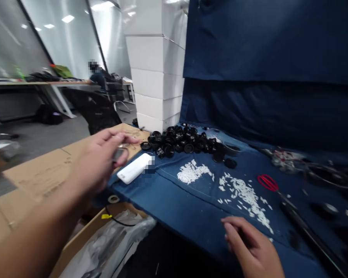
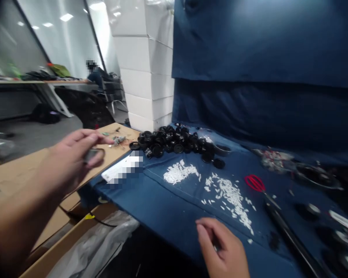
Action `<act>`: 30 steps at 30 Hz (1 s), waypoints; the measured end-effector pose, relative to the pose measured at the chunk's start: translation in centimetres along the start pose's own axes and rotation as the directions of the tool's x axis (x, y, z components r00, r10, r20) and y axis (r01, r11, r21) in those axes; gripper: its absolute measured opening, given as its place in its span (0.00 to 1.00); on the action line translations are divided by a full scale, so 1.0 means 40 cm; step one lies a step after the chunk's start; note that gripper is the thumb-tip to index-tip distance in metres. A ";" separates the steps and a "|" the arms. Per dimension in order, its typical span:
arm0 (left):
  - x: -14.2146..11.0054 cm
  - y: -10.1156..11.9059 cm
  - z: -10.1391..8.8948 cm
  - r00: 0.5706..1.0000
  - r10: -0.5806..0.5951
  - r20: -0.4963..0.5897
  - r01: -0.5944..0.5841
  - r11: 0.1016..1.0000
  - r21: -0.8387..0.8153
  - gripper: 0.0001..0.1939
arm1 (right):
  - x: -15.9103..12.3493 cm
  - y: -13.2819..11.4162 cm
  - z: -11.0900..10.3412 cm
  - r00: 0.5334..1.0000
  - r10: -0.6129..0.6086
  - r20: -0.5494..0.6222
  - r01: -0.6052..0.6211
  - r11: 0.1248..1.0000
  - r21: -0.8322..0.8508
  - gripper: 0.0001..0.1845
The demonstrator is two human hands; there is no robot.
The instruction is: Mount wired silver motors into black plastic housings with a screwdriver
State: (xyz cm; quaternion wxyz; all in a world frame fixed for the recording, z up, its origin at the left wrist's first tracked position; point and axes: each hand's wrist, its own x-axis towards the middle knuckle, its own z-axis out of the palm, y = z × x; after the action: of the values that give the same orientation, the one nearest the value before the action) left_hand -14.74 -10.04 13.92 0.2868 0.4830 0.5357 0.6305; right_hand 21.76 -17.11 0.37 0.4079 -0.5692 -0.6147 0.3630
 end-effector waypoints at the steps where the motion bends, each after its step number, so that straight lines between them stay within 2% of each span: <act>1: -0.029 -0.017 0.066 0.996 -0.026 0.080 0.031 0.998 -0.058 0.09 | 0.013 -0.034 0.003 0.999 0.006 0.036 -0.008 0.998 0.060 0.23; 4: -0.117 -0.073 0.259 0.944 -0.095 0.315 0.151 0.976 -0.157 0.10 | 0.068 -0.112 0.024 0.991 0.050 0.122 -0.078 0.967 0.241 0.24; 7: -0.179 -0.119 0.411 0.871 -0.117 0.476 0.230 0.955 -0.186 0.11 | 0.125 -0.131 0.039 0.986 0.055 0.159 -0.104 0.942 0.320 0.24; 9: -0.198 -0.140 0.484 0.842 -0.104 0.530 0.243 0.949 -0.201 0.11 | 0.157 -0.117 0.028 0.991 0.039 0.128 -0.076 0.950 0.304 0.22; 12: -0.204 -0.159 0.557 0.782 -0.068 0.619 0.227 0.957 -0.181 0.13 | 0.194 -0.085 -0.016 0.998 0.023 0.061 -0.039 0.960 0.277 0.21; 15: -0.194 -0.157 0.602 0.718 -0.027 0.695 0.146 0.983 -0.113 0.17 | 0.221 -0.063 -0.070 0.999 0.002 0.034 -0.011 0.966 0.259 0.17; 18: -0.161 -0.129 0.621 0.648 0.028 0.761 0.009 0.999 -0.045 0.19 | 0.240 -0.047 -0.114 1.000 -0.011 0.012 0.008 0.971 0.237 0.12; 22: -0.052 -0.106 0.614 0.451 0.121 0.884 -0.247 0.969 -0.007 0.18 | 0.255 -0.015 -0.144 1.000 -0.022 -0.007 0.024 0.939 0.342 0.16; 23: -0.017 -0.116 0.611 0.435 0.139 0.890 -0.327 0.945 0.012 0.19 | 0.259 -0.006 -0.147 0.999 -0.031 -0.025 0.039 0.916 0.398 0.17; 26: 0.078 -0.192 0.604 0.484 0.181 0.857 -0.559 0.817 0.143 0.18 | 0.267 0.016 -0.148 0.996 -0.022 -0.087 0.068 0.825 0.561 0.18; 27: 0.100 -0.227 0.602 0.483 0.187 0.855 -0.621 0.762 0.184 0.16 | 0.269 0.022 -0.148 0.995 -0.003 -0.098 0.062 0.797 0.601 0.17; 30: 0.134 -0.321 0.598 0.422 0.171 0.890 -0.757 0.606 0.243 0.10 | 0.269 0.033 -0.147 0.993 0.058 -0.103 0.027 0.737 0.675 0.15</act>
State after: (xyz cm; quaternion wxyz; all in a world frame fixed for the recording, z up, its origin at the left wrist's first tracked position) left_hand 3.22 7.55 2.34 0.1155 0.9111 0.3505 0.1839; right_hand 27.47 -6.37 2.49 0.6186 -0.4080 -0.4118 0.5304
